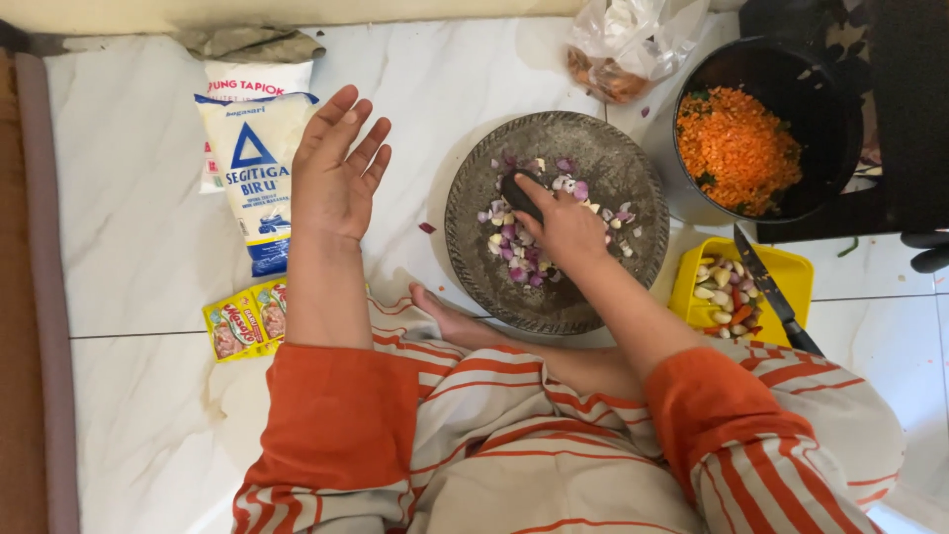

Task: Grinding shallots into a paste using a traditional stone mortar and pestle on the floor.

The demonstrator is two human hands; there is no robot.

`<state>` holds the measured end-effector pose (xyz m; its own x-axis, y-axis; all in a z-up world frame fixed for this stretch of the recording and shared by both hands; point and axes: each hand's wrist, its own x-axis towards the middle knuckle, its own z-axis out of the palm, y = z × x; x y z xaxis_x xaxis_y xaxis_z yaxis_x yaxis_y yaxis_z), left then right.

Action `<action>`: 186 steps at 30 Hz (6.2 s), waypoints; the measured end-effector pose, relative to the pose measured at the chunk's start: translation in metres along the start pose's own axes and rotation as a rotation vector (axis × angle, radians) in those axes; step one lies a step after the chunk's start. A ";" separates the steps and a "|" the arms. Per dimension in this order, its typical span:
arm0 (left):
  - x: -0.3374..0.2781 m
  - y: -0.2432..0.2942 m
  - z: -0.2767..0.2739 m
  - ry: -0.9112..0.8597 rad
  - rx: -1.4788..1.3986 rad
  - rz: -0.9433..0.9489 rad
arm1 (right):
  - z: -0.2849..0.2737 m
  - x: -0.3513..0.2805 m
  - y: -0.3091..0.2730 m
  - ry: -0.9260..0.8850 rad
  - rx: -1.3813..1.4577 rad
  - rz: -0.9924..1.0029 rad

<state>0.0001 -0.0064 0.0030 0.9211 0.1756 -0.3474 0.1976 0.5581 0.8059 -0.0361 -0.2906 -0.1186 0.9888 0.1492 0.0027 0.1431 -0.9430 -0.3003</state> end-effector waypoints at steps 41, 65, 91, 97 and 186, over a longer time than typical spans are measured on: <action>0.001 -0.003 -0.006 -0.021 -0.030 -0.001 | -0.022 -0.006 -0.019 -0.247 0.080 0.080; 0.000 -0.003 -0.004 0.003 -0.033 -0.002 | -0.069 -0.009 -0.024 -0.187 0.477 0.313; -0.001 -0.007 -0.005 0.028 -0.044 -0.025 | -0.008 -0.058 -0.022 -0.248 -0.147 0.091; -0.030 -0.004 -0.019 0.015 -0.148 -0.025 | -0.046 -0.043 -0.014 -0.456 -0.002 0.195; -0.032 0.007 -0.044 -0.089 -0.098 0.090 | -0.067 -0.031 0.022 0.015 0.123 0.161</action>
<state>-0.0426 0.0276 -0.0016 0.9605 0.1586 -0.2285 0.0832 0.6202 0.7800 -0.0608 -0.3362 -0.0612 0.9991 -0.0056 -0.0411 -0.0221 -0.9106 -0.4127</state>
